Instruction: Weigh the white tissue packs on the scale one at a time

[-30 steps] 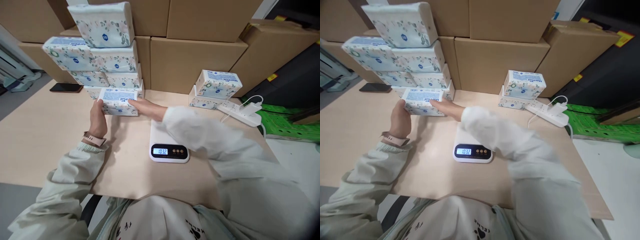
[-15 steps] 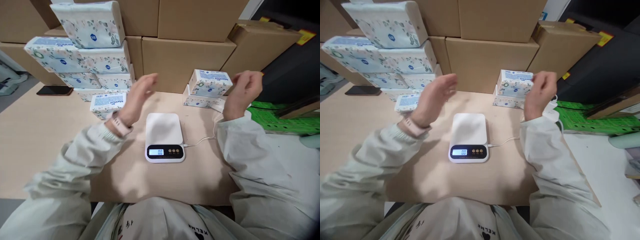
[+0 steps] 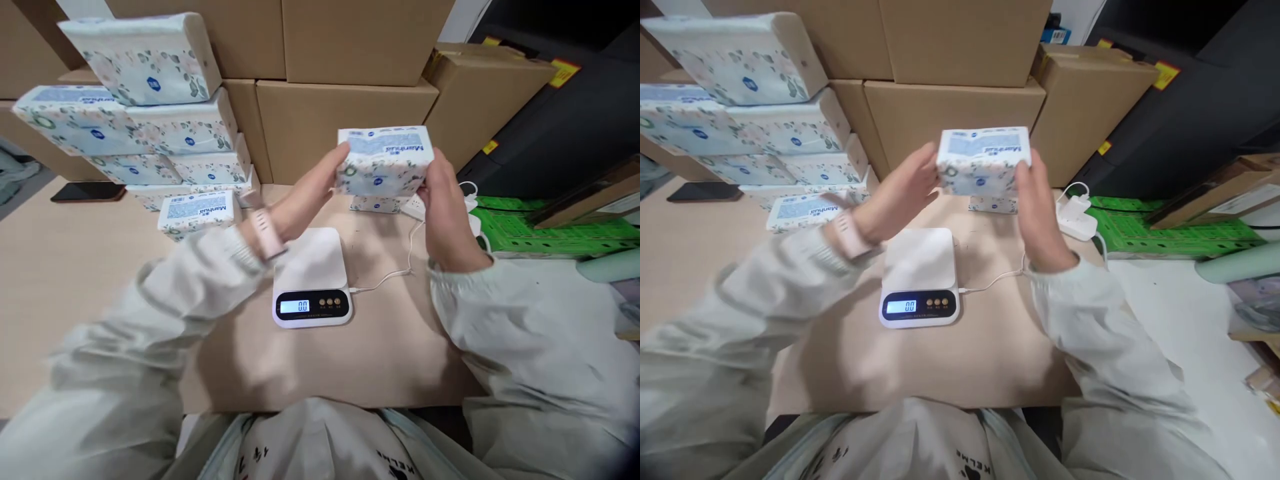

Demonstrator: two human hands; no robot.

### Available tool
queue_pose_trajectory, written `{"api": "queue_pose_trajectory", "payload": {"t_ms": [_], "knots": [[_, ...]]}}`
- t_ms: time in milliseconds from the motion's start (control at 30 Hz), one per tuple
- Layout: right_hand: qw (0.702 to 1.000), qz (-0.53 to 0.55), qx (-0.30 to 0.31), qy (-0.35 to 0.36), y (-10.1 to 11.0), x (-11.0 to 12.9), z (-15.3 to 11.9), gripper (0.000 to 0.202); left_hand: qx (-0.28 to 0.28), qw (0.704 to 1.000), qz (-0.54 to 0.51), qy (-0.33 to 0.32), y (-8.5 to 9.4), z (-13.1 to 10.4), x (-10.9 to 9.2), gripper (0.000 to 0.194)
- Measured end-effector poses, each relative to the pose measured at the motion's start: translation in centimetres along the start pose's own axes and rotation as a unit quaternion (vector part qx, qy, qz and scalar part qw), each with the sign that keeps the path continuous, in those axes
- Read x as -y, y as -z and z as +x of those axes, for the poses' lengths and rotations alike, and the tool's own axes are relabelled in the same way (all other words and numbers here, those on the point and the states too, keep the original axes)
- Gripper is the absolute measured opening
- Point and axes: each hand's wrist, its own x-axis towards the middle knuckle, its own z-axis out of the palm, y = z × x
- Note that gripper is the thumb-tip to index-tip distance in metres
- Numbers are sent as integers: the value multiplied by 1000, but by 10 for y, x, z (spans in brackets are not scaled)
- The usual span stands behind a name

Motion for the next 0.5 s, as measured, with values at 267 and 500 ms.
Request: {"api": "queue_pose_trajectory", "payload": {"t_ms": [267, 500], "knots": [[962, 122, 213, -119, -42, 56, -136, 77, -69, 994, 72, 39, 35, -178, 8, 55], [988, 73, 117, -63, -48, 30, -156, 62, -154, 984, 94, 0, 39, -206, 52, 54]]}}
